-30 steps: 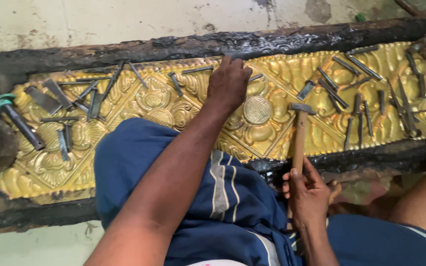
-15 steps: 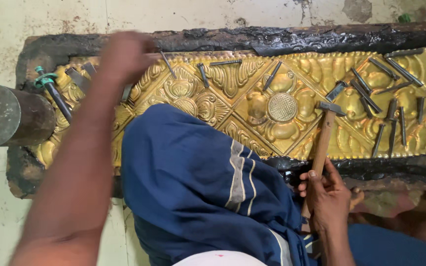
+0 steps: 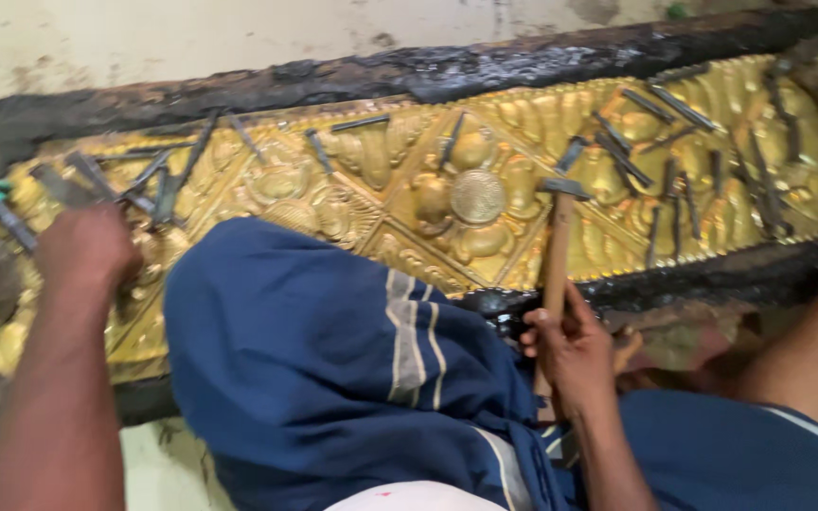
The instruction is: The person uses a hammer and chisel to emboss a decorative pattern into a large gold-colored metal panel. They repeatedly strike the chisel to shape the metal surface while sitting on the floor.
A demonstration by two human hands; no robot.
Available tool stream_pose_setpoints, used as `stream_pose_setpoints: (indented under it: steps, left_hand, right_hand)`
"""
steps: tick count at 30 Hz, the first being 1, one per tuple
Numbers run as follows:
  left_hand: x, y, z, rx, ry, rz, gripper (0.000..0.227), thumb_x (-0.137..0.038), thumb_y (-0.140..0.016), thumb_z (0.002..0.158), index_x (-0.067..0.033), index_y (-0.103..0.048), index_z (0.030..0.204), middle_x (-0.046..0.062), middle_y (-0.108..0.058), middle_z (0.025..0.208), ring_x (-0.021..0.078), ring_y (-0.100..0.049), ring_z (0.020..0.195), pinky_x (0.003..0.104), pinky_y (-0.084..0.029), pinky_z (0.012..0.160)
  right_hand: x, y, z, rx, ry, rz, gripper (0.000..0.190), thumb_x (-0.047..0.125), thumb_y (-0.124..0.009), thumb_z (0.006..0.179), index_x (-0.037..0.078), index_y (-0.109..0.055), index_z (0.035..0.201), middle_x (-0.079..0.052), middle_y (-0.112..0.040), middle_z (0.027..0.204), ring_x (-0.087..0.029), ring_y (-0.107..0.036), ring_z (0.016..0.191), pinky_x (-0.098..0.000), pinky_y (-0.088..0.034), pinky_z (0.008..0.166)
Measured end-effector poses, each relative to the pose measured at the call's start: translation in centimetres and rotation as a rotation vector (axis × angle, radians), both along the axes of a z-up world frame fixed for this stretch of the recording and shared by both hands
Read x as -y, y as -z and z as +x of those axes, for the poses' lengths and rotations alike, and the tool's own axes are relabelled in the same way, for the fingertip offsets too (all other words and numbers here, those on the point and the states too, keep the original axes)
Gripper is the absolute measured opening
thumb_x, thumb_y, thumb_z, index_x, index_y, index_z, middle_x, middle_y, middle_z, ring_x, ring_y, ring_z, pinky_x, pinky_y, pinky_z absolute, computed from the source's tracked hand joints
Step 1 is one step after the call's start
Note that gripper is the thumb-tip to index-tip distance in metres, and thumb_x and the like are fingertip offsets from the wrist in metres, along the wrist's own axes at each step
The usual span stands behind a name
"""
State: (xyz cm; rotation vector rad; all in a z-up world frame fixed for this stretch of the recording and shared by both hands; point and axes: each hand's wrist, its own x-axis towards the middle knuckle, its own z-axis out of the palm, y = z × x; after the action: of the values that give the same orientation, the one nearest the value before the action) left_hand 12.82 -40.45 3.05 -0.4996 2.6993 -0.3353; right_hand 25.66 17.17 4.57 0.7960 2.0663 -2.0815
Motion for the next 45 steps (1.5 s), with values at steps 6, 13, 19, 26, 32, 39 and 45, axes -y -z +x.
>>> stream_pose_setpoints:
  steps: [6,13,19,26,32,39,45]
  left_hand:
    - [-5.1,-7.4,-1.7,-0.246,-0.004,0.224,0.022,-0.024,-0.073,0.099,-0.0117,-0.08,0.116,0.021,-0.078,0.107,0.0386,-0.074,0.093,0.052,-0.058,0.081]
    - [-22.8,-10.7,-11.9,-0.501,-0.197,1.466,0.011,-0.006,-0.064,0.098,-0.0048,-0.07,0.108,0.008,-0.072,0.094,0.0153,-0.077,0.082,0.028,-0.064,0.067]
    - [-29.2,-4.3,-13.6,-0.415,-0.373,1.408,0.019,-0.005,-0.072,0.088,-0.0074,-0.068,0.106,0.007,-0.072,0.094,0.0125,-0.074,0.072,0.025,-0.065,0.057]
    - [-28.5,-2.8,-14.9,-0.328,-0.261,1.514,0.012,-0.009,-0.069,0.097,-0.0011,-0.074,0.104,0.011,-0.075,0.094,0.014,-0.069,0.073,0.027,-0.058,0.057]
    - [-29.3,-1.7,-14.7,-0.265,-0.206,1.37,0.013,-0.017,-0.071,0.09,-0.0104,-0.074,0.102,0.009,-0.077,0.093,0.0155,-0.074,0.073,0.031,-0.062,0.061]
    - [-25.6,0.0,-16.6,-0.583,-0.228,1.005,0.013,-0.023,-0.084,0.084,-0.0129,-0.079,0.091,0.007,-0.078,0.088,0.0174,-0.075,0.076,0.033,-0.059,0.072]
    - [-24.4,-1.0,-17.2,-0.55,-0.498,0.935,0.01,-0.019,-0.076,0.091,-0.0091,-0.075,0.09,0.008,-0.077,0.089,0.0154,-0.076,0.076,0.032,-0.061,0.063]
  right_hand:
    - [-0.4,-5.0,-1.9,-0.389,-0.292,1.325,0.047,0.022,-0.071,0.098,0.005,-0.061,0.14,-0.019,-0.068,0.107,-0.031,-0.068,0.092,-0.0426,-0.055,0.077]
    - [7.2,-2.9,-15.4,-0.404,-0.372,0.737,0.04,0.021,-0.076,0.094,0.004,-0.069,0.129,-0.014,-0.072,0.095,-0.023,-0.072,0.081,-0.0355,-0.059,0.075]
    - [11.9,-1.6,-20.4,-0.19,-0.279,0.931,0.052,0.022,-0.075,0.088,0.008,-0.062,0.137,-0.016,-0.072,0.083,-0.025,-0.069,0.067,-0.0416,-0.057,0.065]
    - [5.3,-3.2,-19.7,-0.069,-0.215,0.975,0.04,0.008,-0.063,0.096,0.001,-0.064,0.135,-0.016,-0.077,0.095,-0.02,-0.074,0.074,-0.031,-0.06,0.07]
    - [6.5,-2.8,-16.5,-0.491,-0.437,1.219,0.03,0.014,-0.065,0.099,0.011,-0.073,0.127,-0.024,-0.06,0.135,-0.04,-0.068,0.109,-0.0449,-0.056,0.091]
    - [2.2,0.5,-19.3,-0.577,-0.569,1.405,0.022,0.022,-0.067,0.103,0.009,-0.074,0.12,-0.008,-0.066,0.137,-0.034,-0.064,0.128,-0.0533,-0.042,0.124]
    - [-0.5,-0.9,-17.5,-0.499,-0.571,1.474,0.039,0.02,-0.073,0.092,0.008,-0.07,0.129,-0.025,-0.057,0.144,-0.051,-0.052,0.135,-0.0532,-0.043,0.11]
